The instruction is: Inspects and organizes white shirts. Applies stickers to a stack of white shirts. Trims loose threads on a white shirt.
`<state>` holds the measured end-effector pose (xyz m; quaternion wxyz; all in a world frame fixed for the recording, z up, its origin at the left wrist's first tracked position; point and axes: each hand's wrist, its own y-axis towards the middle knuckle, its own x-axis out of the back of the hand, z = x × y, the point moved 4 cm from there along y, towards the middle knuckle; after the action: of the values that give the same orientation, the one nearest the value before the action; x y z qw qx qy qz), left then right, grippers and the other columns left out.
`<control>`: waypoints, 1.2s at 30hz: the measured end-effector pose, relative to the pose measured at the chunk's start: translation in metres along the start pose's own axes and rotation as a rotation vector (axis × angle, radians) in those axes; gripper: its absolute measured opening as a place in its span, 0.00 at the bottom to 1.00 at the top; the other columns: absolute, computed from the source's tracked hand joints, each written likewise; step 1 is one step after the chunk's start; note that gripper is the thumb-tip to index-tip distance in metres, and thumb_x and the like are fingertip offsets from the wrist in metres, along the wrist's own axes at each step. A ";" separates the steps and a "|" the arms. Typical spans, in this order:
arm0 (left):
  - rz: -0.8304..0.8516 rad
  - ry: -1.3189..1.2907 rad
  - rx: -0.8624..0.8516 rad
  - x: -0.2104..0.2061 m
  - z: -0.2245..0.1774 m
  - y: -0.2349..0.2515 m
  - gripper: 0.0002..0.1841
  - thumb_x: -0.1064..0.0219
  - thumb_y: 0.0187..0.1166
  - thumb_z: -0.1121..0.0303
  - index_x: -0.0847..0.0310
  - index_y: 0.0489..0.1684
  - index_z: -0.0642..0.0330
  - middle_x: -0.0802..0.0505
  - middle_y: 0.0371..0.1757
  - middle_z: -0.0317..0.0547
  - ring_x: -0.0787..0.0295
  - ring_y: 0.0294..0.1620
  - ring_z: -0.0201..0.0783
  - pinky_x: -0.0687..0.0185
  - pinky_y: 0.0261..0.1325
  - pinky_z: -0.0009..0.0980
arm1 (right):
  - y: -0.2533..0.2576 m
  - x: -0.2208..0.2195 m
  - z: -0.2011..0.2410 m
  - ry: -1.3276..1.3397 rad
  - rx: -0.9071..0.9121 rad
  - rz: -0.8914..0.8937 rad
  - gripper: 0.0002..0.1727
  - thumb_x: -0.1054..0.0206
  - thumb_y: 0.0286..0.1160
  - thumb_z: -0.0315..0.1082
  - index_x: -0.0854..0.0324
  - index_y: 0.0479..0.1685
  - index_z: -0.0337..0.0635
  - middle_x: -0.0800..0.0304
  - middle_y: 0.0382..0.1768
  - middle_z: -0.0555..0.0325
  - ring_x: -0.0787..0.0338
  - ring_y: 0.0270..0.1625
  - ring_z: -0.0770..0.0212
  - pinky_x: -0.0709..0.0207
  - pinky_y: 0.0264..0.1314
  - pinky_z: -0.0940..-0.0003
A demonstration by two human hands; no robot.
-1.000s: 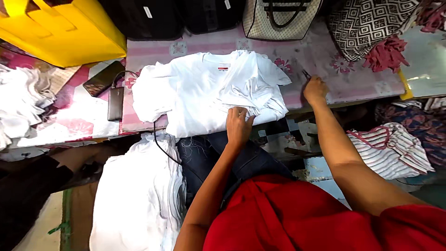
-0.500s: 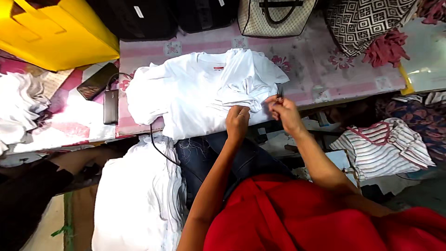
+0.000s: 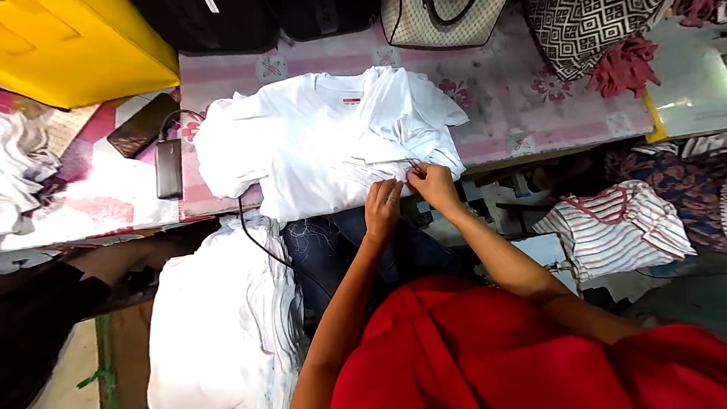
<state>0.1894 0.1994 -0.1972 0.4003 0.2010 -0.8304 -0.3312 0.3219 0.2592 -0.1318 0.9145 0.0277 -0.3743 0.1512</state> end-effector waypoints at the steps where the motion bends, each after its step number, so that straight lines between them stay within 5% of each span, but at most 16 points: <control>1: 0.000 0.009 -0.001 0.001 0.000 0.000 0.09 0.32 0.72 0.81 0.06 0.43 0.65 0.05 0.50 0.57 0.08 0.53 0.53 0.14 0.60 0.42 | 0.000 0.000 -0.002 0.045 -0.013 -0.002 0.15 0.30 0.82 0.42 0.14 0.43 0.36 0.16 0.28 0.46 0.17 0.27 0.49 0.23 0.31 0.48; 6: 0.059 0.099 -0.027 -0.003 -0.006 -0.005 0.07 0.31 0.66 0.84 0.08 0.33 0.66 0.06 0.49 0.59 0.09 0.55 0.58 0.17 0.63 0.49 | -0.003 -0.008 0.028 -0.304 0.043 -0.059 0.26 0.27 0.77 0.50 0.19 0.50 0.31 0.12 0.32 0.38 0.09 0.35 0.36 0.19 0.33 0.38; 13: 0.083 0.106 -0.018 0.002 -0.007 -0.010 0.06 0.33 0.67 0.85 0.10 0.27 0.68 0.04 0.44 0.55 0.09 0.59 0.56 0.19 0.71 0.49 | -0.002 -0.019 0.042 -0.423 0.144 -0.137 0.29 0.24 0.74 0.52 0.25 0.53 0.32 0.15 0.35 0.39 0.12 0.28 0.38 0.22 0.24 0.45; 20: 0.124 0.101 -0.040 0.003 -0.005 -0.019 0.07 0.33 0.67 0.85 0.08 0.32 0.69 0.03 0.50 0.56 0.10 0.65 0.57 0.22 0.77 0.49 | 0.003 -0.034 0.041 -0.457 0.115 -0.085 0.19 0.29 0.75 0.36 0.27 0.56 0.32 0.15 0.38 0.36 0.12 0.28 0.36 0.21 0.24 0.44; 24: 0.064 0.022 -0.003 0.013 -0.009 -0.008 0.10 0.34 0.71 0.83 0.07 0.42 0.68 0.05 0.57 0.58 0.10 0.65 0.57 0.19 0.73 0.45 | 0.005 -0.011 0.027 -0.158 -0.003 -0.008 0.13 0.36 0.81 0.31 0.20 0.56 0.31 0.12 0.37 0.34 0.10 0.40 0.33 0.19 0.39 0.34; 27: 0.055 -0.084 0.092 0.018 -0.011 0.011 0.12 0.38 0.72 0.84 0.12 0.49 0.75 0.09 0.62 0.67 0.14 0.70 0.62 0.20 0.74 0.48 | 0.025 -0.007 -0.002 0.178 -0.182 -0.056 0.13 0.32 0.77 0.32 0.15 0.50 0.28 0.12 0.36 0.43 0.13 0.40 0.51 0.20 0.48 0.48; 30: 0.159 -0.208 0.356 0.012 -0.002 0.021 0.17 0.42 0.77 0.83 0.20 0.63 0.79 0.13 0.68 0.68 0.14 0.71 0.59 0.20 0.74 0.49 | 0.021 -0.015 -0.017 0.691 -0.328 -0.050 0.06 0.32 0.78 0.26 0.19 0.49 0.36 0.26 0.22 0.66 0.35 0.16 0.76 0.38 0.18 0.79; 33: 0.119 -0.367 0.492 0.014 0.004 0.024 0.18 0.37 0.81 0.78 0.22 0.67 0.78 0.13 0.67 0.68 0.09 0.64 0.54 0.14 0.69 0.45 | 0.011 -0.024 -0.024 1.153 -0.475 0.083 0.04 0.39 0.84 0.26 0.22 0.43 0.46 0.34 0.13 0.73 0.42 0.11 0.79 0.45 0.13 0.84; 36: 0.122 -0.429 0.502 0.012 0.000 0.028 0.24 0.25 0.76 0.72 0.23 0.68 0.74 0.12 0.61 0.65 0.08 0.50 0.49 0.11 0.56 0.42 | 0.007 -0.033 -0.029 1.302 -0.576 0.164 0.04 0.42 0.86 0.28 0.24 0.45 0.48 0.32 0.15 0.72 0.41 0.10 0.80 0.44 0.11 0.86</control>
<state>0.1796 0.2115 -0.1711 0.1736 0.1687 -0.9620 -0.1265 0.3177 0.2618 -0.1756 0.9089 -0.3389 0.2214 0.1004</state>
